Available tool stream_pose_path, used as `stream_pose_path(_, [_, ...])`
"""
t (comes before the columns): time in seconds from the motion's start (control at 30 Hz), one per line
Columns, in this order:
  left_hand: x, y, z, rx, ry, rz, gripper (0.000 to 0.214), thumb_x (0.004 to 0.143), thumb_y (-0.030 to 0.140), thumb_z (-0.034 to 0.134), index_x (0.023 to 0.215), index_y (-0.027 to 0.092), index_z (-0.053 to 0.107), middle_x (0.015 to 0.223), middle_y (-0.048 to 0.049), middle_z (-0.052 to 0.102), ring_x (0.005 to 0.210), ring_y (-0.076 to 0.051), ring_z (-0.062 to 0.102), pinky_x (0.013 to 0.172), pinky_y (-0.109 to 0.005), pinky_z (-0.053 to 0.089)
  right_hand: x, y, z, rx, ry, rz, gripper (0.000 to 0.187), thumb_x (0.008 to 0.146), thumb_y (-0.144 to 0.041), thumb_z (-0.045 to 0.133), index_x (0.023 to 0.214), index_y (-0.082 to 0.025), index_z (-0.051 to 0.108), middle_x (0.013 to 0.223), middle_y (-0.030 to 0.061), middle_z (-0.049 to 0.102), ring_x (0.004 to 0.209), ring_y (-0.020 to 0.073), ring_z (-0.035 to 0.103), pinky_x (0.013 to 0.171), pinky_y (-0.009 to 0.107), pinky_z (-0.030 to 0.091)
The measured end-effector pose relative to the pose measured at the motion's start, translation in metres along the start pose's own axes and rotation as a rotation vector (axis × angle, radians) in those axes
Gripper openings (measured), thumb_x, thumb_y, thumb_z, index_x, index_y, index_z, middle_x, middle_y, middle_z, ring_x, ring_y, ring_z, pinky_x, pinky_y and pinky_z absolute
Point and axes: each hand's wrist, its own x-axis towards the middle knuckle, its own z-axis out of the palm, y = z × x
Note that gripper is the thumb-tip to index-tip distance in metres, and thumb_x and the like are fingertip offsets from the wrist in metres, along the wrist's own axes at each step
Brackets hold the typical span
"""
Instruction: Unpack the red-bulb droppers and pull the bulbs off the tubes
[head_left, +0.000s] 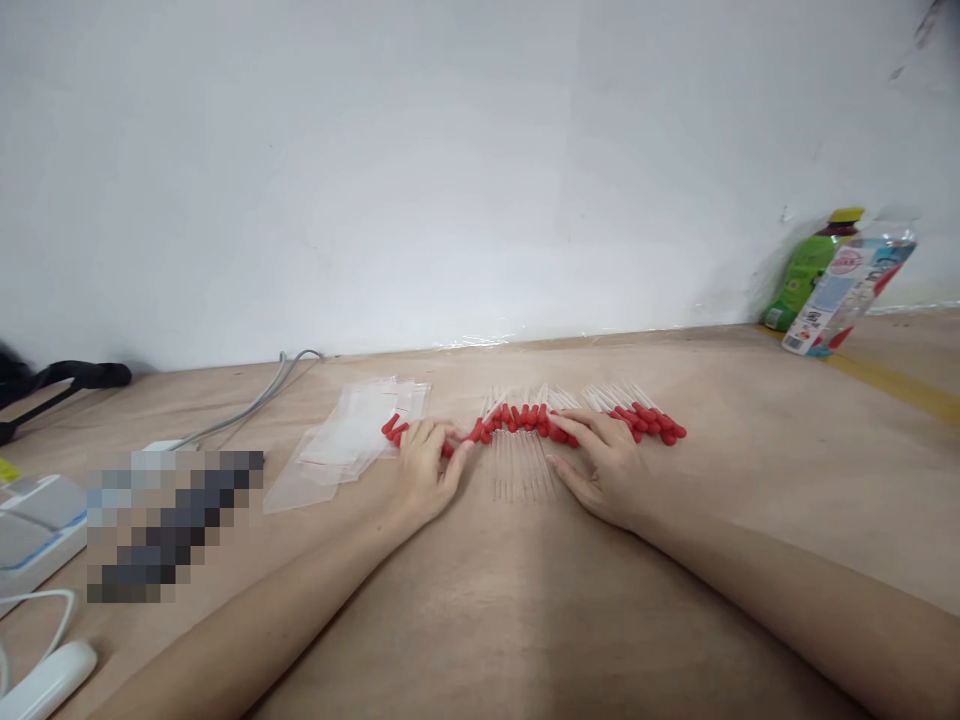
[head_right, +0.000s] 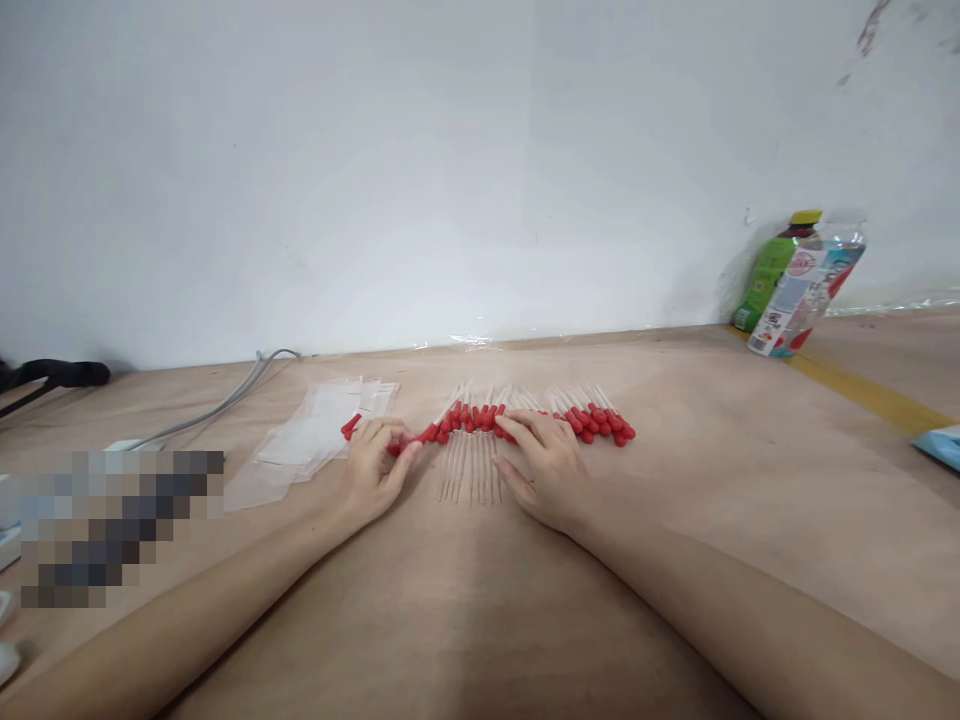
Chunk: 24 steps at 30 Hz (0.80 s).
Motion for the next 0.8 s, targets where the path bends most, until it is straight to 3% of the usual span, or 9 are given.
stream_pose_path(0.1, [-0.011,0.004,-0.006,-0.048,-0.09,0.143,0.01,0.084,0.026,0.048,0.085,0.019,0.055,0.089,-0.0035,0.061,0.085,-0.018,0.052,0.077,-0.034,0.036,0.002,0.0,-0.003,-0.008,-0.023,-0.068,0.05,0.081,-0.033,0.05,0.128,-0.02,0.04,0.124,0.0112,0.049,0.112,0.024,0.046,0.09,0.04,0.036])
stream_pose_path(0.23, [-0.015,0.007,-0.004,-0.077,-0.115,0.267,0.008,0.084,0.026,0.05,0.086,0.02,0.055,0.091,-0.0031,0.063,0.088,-0.017,0.053,0.079,-0.034,0.035,0.003,-0.001,-0.005,-0.01,-0.143,-0.225,0.047,0.081,-0.037,0.052,0.124,-0.02,0.045,0.128,0.0103,0.048,0.118,0.0245,0.041,0.096,0.044,0.032])
stream_pose_path(0.47, [-0.014,0.008,-0.003,-0.094,-0.095,0.3,0.009,0.083,0.027,0.052,0.086,0.019,0.056,0.091,-0.0044,0.064,0.089,-0.018,0.054,0.079,-0.034,0.036,0.002,0.0,-0.003,0.046,-0.231,-0.303,0.022,0.084,-0.029,0.051,0.102,-0.027,0.063,0.114,0.0034,0.06,0.116,0.0214,0.045,0.098,0.047,0.03])
stream_pose_path(0.63, [-0.009,0.02,-0.005,-0.09,-0.187,0.351,0.026,0.08,0.035,0.055,0.102,0.021,0.058,0.107,-0.0058,0.062,0.101,-0.021,0.051,0.086,-0.038,0.035,0.003,-0.002,-0.001,0.065,-0.218,-0.318,0.021,0.082,-0.03,0.054,0.101,-0.03,0.063,0.113,0.0015,0.061,0.113,0.0208,0.047,0.096,0.046,0.032])
stream_pose_path(0.8, [-0.007,0.024,0.001,-0.073,-0.206,0.377,0.017,0.085,0.031,0.05,0.088,0.022,0.064,0.089,-0.0017,0.068,0.093,-0.018,0.054,0.085,-0.036,0.034,0.004,-0.007,-0.002,0.067,-0.209,-0.325,0.025,0.081,-0.031,0.055,0.104,-0.03,0.062,0.109,0.0029,0.062,0.11,0.0205,0.049,0.096,0.046,0.033])
